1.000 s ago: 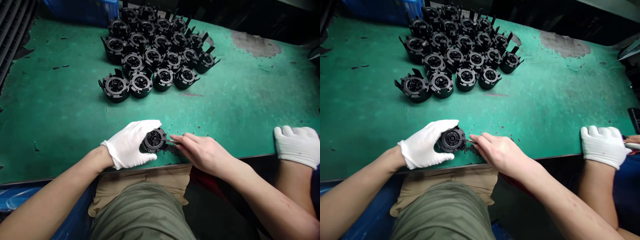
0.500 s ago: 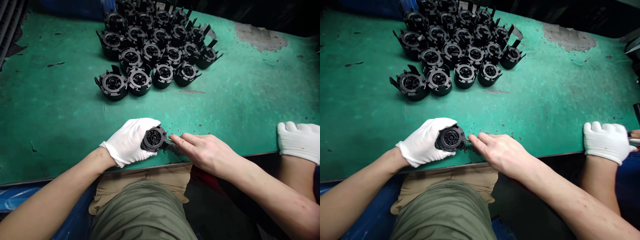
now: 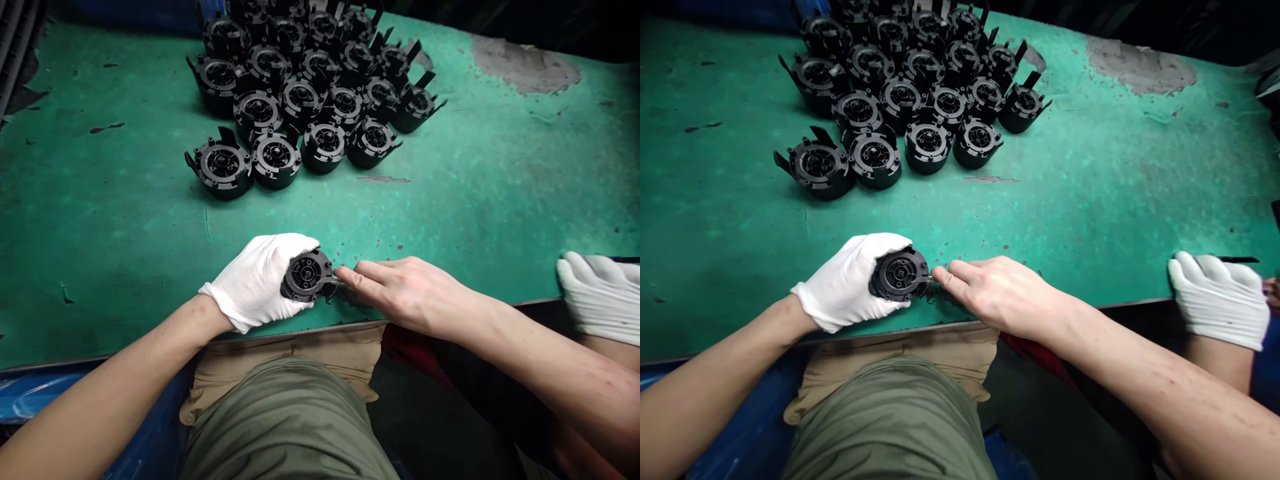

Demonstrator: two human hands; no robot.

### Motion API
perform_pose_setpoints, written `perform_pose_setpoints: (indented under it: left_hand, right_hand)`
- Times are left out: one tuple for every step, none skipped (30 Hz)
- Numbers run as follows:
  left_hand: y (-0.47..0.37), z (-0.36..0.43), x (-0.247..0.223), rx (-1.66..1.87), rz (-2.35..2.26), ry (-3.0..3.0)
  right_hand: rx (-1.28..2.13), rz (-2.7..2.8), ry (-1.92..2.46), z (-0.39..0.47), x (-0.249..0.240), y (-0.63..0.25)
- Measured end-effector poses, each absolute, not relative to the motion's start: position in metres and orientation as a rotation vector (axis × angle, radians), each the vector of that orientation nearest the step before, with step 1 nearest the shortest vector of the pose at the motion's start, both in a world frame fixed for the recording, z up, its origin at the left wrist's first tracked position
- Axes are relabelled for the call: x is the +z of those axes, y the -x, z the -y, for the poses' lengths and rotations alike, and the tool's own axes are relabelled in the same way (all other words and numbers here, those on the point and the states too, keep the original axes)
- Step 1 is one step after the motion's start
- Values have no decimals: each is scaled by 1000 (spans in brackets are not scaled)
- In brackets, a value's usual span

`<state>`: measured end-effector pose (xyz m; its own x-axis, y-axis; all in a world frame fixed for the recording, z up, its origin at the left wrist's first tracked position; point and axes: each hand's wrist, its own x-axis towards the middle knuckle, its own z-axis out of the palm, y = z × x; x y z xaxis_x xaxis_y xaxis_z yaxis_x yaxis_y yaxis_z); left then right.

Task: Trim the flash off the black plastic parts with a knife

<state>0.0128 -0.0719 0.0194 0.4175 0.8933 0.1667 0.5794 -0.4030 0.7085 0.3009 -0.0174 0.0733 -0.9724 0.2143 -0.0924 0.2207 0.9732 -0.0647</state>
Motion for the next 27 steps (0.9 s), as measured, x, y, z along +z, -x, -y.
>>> perform_pose_setpoints:
  left_hand:
    - [-13, 72, 19, 744, -1244, -2121]
    - [-13, 73, 18, 755, -1242, -2126]
    - [-13, 73, 18, 759, -1238, -2129]
    - [-13, 73, 19, 758, -1237, -2129]
    - [-13, 73, 19, 752, -1240, -2124]
    - [-13, 73, 20, 739, -1247, -2115]
    - [-13, 72, 21, 726, -1256, -2103]
    - [-12, 72, 22, 708, -1264, -2092]
    - [-11, 72, 22, 691, -1271, -2082]
    - [-10, 71, 22, 678, -1270, -2078]
    - [-9, 71, 21, 665, -1258, -2082]
    - [-7, 71, 20, 657, -1238, -2094]
    - [-6, 71, 19, 654, -1217, -2114]
    - [-5, 71, 18, 653, -1197, -2136]
    - [-4, 71, 16, 654, -1183, -2157]
    - [-3, 72, 15, 657, -1174, -2174]
    - [-2, 72, 14, 664, -1172, -2184]
    - [-2, 73, 13, 669, -1173, -2188]
    - [-2, 73, 12, 673, -1172, -2189]
    - [-2, 73, 11, 678, -1170, -2189]
    - [-2, 73, 11, 681, -1169, -2191]
    - [-2, 73, 10, 680, -1169, -2193]
    - [-1, 73, 10, 675, -1169, -2196]
    - [-1, 73, 10, 672, -1168, -2198]
    - [-1, 73, 10, 670, -1167, -2199]
    - [-1, 73, 10, 667, -1165, -2198]
    - [-1, 72, 10, 667, -1164, -2196]
  right_hand:
    - [-117, -3035, -324, 16, 73, -301]
    - [-117, -3038, -316, 14, 73, -302]
    - [-114, -3043, -308, 13, 73, -302]
    - [-107, -3044, -299, 12, 73, -302]
    - [-102, -3041, -292, 11, 72, -302]
    - [-101, -3033, -290, 10, 72, -301]
    - [-107, -3027, -289, 10, 72, -301]
    - [-117, -3019, -294, 10, 72, -300]
    - [-129, -3014, -301, 11, 71, -299]
    - [-140, -3010, -314, 13, 72, -299]
    - [-146, -3016, -333, 15, 72, -298]
    - [-147, -3019, -361, 17, 73, -298]
    - [-145, -3019, -393, 20, 74, -298]
    - [-140, -3020, -420, 22, 75, -297]
    - [-134, -3023, -435, 23, 75, -297]
    - [-126, -3021, -436, 24, 76, -298]
    - [-118, -3019, -415, 23, 76, -298]
    - [-111, -3017, -379, 21, 76, -299]
    - [-103, -3022, -337, 18, 76, -299]
    - [-92, -3023, -294, 14, 75, -300]
    - [-77, -3022, -251, 10, 75, -300]
    - [-59, -3024, -209, 6, 74, -300]
    - [-41, -3022, -173, 3, 74, -300]
    - [-27, -3018, -145, -1, 74, -300]
    - [-18, -3011, -122, -4, 74, -300]
    - [-15, -3007, -107, -6, 74, -299]
    - [-22, -3009, -99, -8, 74, -299]
